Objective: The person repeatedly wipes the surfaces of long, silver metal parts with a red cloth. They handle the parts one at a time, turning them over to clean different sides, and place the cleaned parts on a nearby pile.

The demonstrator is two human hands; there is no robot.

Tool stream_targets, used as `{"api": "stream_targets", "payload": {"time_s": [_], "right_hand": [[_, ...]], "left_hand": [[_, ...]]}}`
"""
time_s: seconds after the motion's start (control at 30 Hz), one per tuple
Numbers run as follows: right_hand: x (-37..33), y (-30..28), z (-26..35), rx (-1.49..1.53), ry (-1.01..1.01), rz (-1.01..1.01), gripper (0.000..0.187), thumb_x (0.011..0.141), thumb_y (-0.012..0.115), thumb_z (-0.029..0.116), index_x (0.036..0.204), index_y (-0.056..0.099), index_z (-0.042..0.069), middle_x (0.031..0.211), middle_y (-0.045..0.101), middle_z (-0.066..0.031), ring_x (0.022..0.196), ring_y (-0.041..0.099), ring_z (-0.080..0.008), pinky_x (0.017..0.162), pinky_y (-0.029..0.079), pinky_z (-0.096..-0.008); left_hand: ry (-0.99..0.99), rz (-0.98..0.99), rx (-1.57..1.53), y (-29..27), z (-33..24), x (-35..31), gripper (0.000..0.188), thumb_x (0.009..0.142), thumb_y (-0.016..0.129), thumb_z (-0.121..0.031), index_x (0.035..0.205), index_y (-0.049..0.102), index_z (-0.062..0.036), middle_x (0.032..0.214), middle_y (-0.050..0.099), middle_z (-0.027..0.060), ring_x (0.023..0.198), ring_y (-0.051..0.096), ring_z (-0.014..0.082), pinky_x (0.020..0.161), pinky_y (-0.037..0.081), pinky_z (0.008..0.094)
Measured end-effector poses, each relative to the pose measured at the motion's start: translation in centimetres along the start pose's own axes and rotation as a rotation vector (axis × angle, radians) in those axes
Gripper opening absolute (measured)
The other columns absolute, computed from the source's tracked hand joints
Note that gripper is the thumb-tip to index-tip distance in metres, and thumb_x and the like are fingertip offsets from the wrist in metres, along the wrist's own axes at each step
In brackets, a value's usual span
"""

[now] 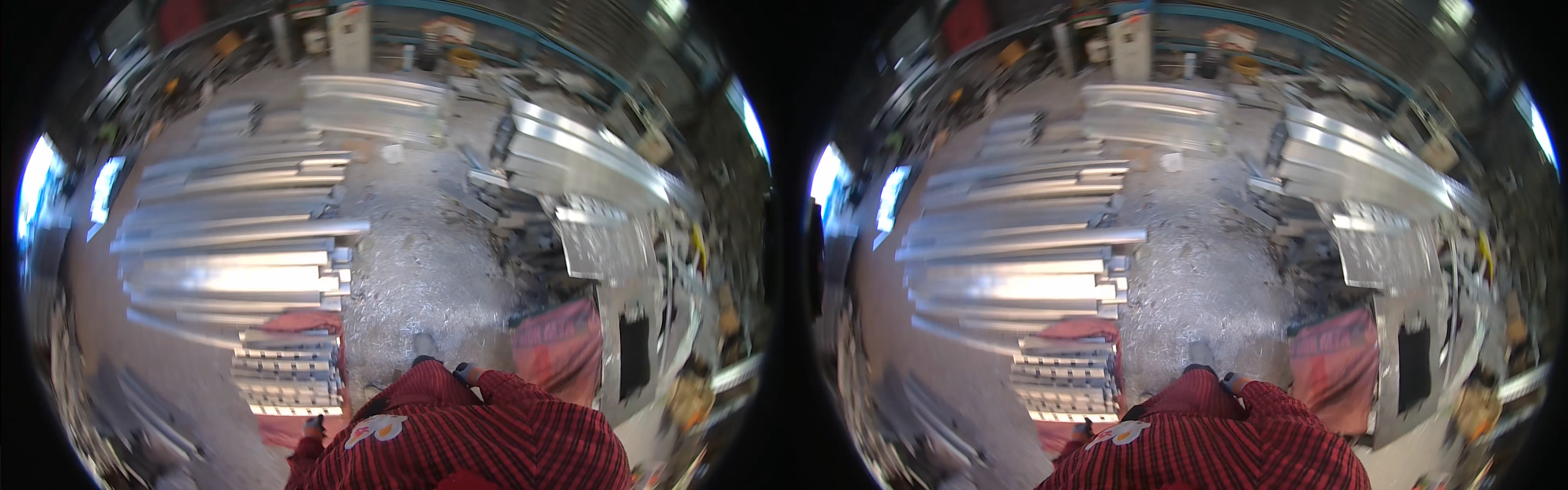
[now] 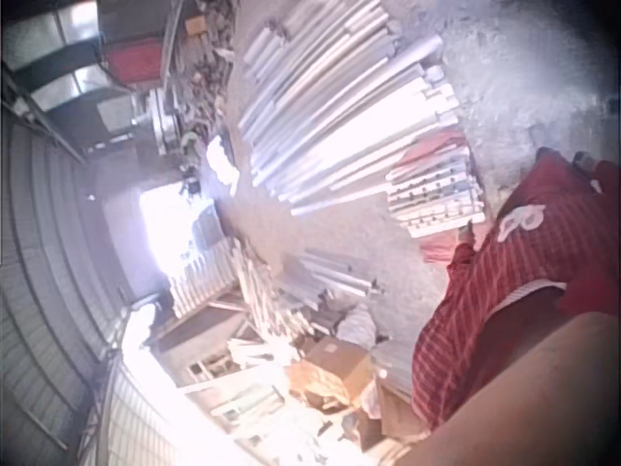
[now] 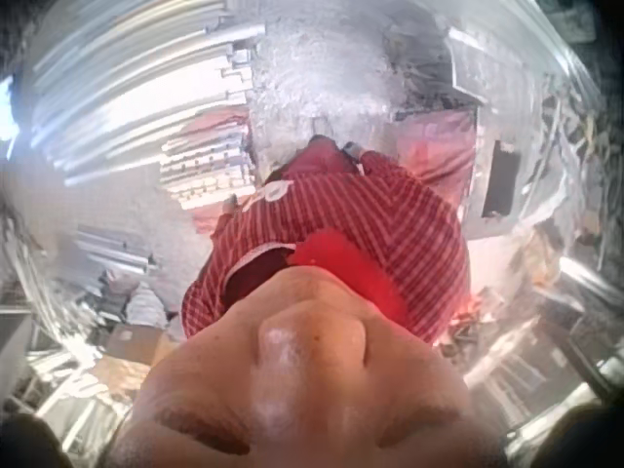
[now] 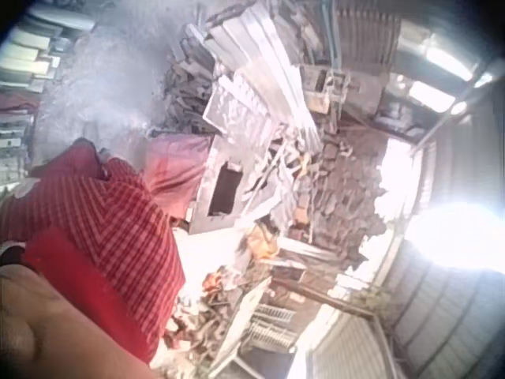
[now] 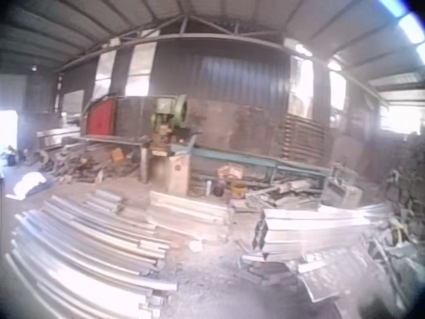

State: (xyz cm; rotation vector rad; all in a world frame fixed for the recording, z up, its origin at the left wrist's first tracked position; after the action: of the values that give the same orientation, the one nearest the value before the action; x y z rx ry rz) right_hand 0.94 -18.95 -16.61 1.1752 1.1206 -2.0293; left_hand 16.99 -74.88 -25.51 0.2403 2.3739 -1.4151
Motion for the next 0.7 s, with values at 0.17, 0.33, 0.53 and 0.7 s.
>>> {"api": "stream_targets", "payload": {"time_s": [0.17,0.33,0.53,0.7], "right_hand": [[1.9,1.3,-7.6,0.166,0.027,-0.225,0.055,0.089,0.058,0.046,0.129,0.059,0.009,0.124,0.064,-0.0233,0.113,0.062,-0.0393,0.094,0.050,-0.0457],[4.0,-2.0,-15.5,-0.089,-0.136,-0.271,0.041,0.089,0.058,0.038,0.114,0.066,0.007,0.116,0.066,-0.0222,0.104,0.065,-0.0394,0.085,0.053,-0.0460],[1.5,-11.2,-20.8,0.393,0.030,-0.615,0.037,0.091,0.054,0.036,0.107,0.067,0.006,0.096,0.071,-0.0199,0.085,0.069,-0.0352,0.074,0.053,-0.0458],[0.9,-12.9,-24.5,0.807,0.130,-0.718,0.036,0.092,0.058,0.035,0.112,0.067,0.007,0.084,0.070,-0.0108,0.065,0.065,-0.0204,0.060,0.052,-0.0363]], "left_hand": [[-0.056,0.178,0.063,-0.3,-3.5,8.2,0.046,0.084,0.062,-0.050,0.107,0.062,-0.0107,0.088,0.068,0.0182,0.093,0.067,0.0366,0.078,0.052,0.0533],[0.575,0.284,0.339,-1.7,-18.0,20.4,0.038,0.083,0.065,-0.036,0.112,0.061,-0.0115,0.106,0.067,0.0199,0.099,0.064,0.0429,0.083,0.051,0.0541],[0.245,0.250,-0.169,-5.6,-40.9,36.0,0.035,0.084,0.069,-0.037,0.098,0.068,-0.0042,0.077,0.068,0.0150,0.071,0.064,0.0298,0.063,0.048,0.0431],[0.291,0.193,-0.194,-1.6,-61.6,37.2,0.064,0.077,0.078,-0.043,0.121,0.063,0.0010,0.113,0.069,0.0215,0.106,0.065,0.0344,0.092,0.050,0.0390]]}}
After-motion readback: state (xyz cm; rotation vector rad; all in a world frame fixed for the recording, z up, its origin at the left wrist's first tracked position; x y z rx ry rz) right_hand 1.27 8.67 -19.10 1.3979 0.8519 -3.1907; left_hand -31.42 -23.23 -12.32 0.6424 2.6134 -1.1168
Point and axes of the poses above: each hand's wrist, its own x-axis towards the middle knuckle, its own y-axis out of the palm, z = x × y, the point moved 5 cm from there along x, towards the middle knuckle
